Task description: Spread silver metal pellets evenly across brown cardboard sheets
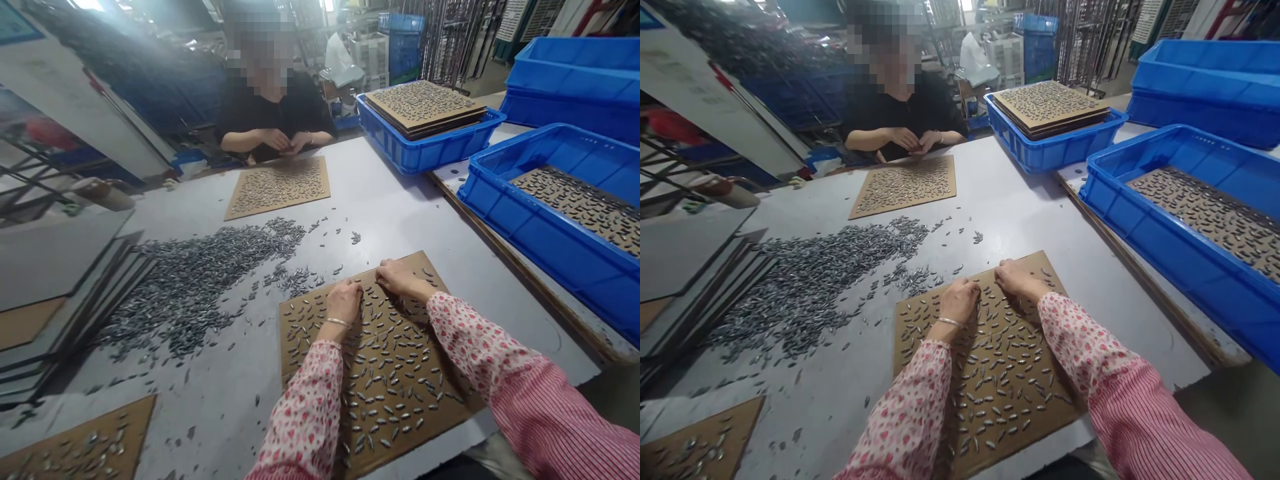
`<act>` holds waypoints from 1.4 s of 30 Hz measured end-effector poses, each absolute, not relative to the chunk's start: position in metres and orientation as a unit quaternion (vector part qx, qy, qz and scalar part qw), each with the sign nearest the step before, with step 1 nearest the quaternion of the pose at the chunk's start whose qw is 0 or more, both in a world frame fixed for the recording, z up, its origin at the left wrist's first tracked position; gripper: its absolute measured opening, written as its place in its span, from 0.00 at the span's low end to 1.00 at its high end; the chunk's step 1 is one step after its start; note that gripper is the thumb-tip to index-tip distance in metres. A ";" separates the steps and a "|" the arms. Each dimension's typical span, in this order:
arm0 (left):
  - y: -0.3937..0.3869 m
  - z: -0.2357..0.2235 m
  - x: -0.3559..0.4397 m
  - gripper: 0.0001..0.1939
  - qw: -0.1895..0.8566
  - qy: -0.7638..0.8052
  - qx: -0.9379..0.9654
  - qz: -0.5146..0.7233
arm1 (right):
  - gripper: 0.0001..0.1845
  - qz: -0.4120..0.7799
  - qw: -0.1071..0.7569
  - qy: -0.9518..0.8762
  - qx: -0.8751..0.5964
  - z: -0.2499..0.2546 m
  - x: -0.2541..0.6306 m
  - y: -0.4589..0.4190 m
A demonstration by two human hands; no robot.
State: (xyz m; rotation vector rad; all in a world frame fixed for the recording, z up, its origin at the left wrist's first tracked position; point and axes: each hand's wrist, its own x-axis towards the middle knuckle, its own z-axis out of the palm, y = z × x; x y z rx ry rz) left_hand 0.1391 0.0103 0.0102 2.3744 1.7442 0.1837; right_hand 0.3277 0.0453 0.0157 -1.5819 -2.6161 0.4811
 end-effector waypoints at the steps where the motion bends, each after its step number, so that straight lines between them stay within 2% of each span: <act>1: 0.010 0.007 0.135 0.13 0.106 0.591 0.796 0.078 | 0.09 0.145 0.026 -0.846 -0.513 0.014 0.324 0.046; 5: 0.006 -0.004 0.105 0.13 0.150 0.613 0.758 0.165 | 0.11 0.132 0.047 -0.849 -0.510 0.015 0.310 0.045; 8: 0.001 -0.011 0.067 0.14 0.160 0.642 0.719 0.215 | 0.09 0.182 0.046 -0.847 -0.498 0.021 0.307 0.045; 13: -0.019 -0.016 0.000 0.15 0.135 0.716 0.634 0.258 | 0.08 0.278 0.086 -0.814 -0.502 0.020 0.312 0.057; 17: -0.038 -0.016 -0.026 0.17 0.132 0.756 0.581 0.273 | 0.10 0.268 0.119 -0.797 -0.528 0.006 0.298 0.078; 21: -0.051 -0.024 -0.032 0.17 0.141 0.757 0.563 0.301 | 0.13 0.230 0.104 -0.807 -0.534 -0.006 0.263 0.099; 24: -0.055 -0.038 -0.037 0.18 0.151 0.749 0.551 0.337 | 0.15 0.199 0.057 -0.817 -0.538 -0.010 0.234 0.108; 29: -0.054 -0.058 -0.047 0.17 0.160 0.744 0.544 0.352 | 0.15 0.180 0.005 -0.832 -0.525 0.004 0.209 0.113; 38: -0.051 -0.045 -0.039 0.15 0.120 0.737 0.560 0.359 | 0.13 0.181 -0.001 -0.808 -0.561 0.069 0.282 0.098; 42: -0.050 -0.036 -0.034 0.15 0.113 0.738 0.559 0.362 | 0.10 0.291 0.054 -0.782 -0.549 0.061 0.320 0.077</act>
